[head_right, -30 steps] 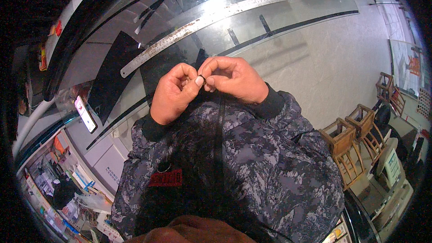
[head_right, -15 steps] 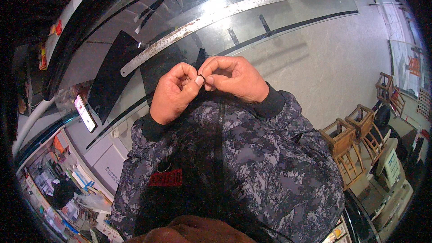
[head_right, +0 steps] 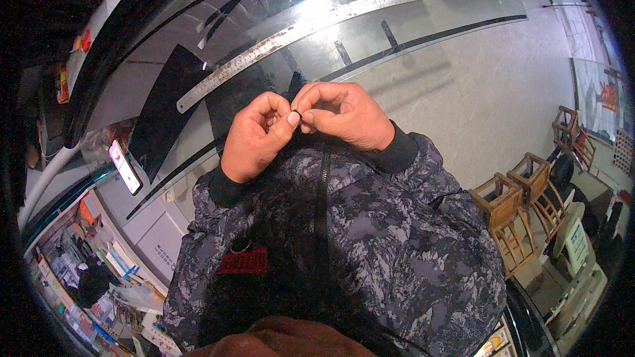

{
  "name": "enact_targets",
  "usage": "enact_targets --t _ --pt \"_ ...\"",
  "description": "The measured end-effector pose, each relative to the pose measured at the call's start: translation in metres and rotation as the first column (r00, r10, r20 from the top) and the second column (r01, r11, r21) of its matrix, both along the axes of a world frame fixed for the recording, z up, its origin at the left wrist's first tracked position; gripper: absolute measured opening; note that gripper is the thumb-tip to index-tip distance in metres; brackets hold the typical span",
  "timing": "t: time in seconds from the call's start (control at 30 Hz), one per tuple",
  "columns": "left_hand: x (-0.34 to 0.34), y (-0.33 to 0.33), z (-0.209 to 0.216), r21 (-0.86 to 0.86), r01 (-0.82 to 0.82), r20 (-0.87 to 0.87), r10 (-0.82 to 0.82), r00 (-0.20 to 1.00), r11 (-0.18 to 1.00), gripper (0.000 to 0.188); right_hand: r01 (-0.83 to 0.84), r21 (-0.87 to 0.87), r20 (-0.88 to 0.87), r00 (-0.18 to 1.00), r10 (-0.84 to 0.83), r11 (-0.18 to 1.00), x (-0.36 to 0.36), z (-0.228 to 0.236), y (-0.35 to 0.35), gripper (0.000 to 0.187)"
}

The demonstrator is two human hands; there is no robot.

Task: The person assembles small black plastic components on a glass table, then measures and marks a black sheet using a metal ruler and a utility knife. The person handles the components and sheet directly with their hands.

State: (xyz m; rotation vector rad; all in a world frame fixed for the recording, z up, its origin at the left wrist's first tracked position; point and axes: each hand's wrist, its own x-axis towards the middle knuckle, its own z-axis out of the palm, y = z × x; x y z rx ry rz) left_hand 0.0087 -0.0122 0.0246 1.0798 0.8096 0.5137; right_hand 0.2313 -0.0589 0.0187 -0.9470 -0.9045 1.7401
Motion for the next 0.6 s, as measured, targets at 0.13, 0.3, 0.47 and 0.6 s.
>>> enact_targets --t 0.13,0.3,0.47,0.6 --pt "0.0001 0.0004 -0.0003 0.015 0.002 -0.005 -0.002 1.0 1.0 0.012 -0.004 0.011 0.004 1.0 0.004 1.0 0.0003 0.0004 0.0006 0.009" --pt "-0.0012 0.0006 0.0017 0.012 0.002 0.0 -0.002 1.0 1.0 0.013 0.009 0.023 0.029 1.0 -0.01 1.0 -0.0007 -0.0008 0.0005 0.008" --pt "0.0015 0.0002 -0.0001 0.002 -0.005 0.001 0.005 1.0 1.0 0.015 0.007 0.022 0.026 1.0 -0.007 1.0 -0.0011 -0.0021 0.0007 0.007" --pt "0.0017 -0.0009 -0.0001 0.011 -0.012 0.003 0.012 1.0 1.0 0.015 -0.01 0.023 0.024 1.0 0.01 1.0 -0.0004 -0.0022 0.0011 0.006"
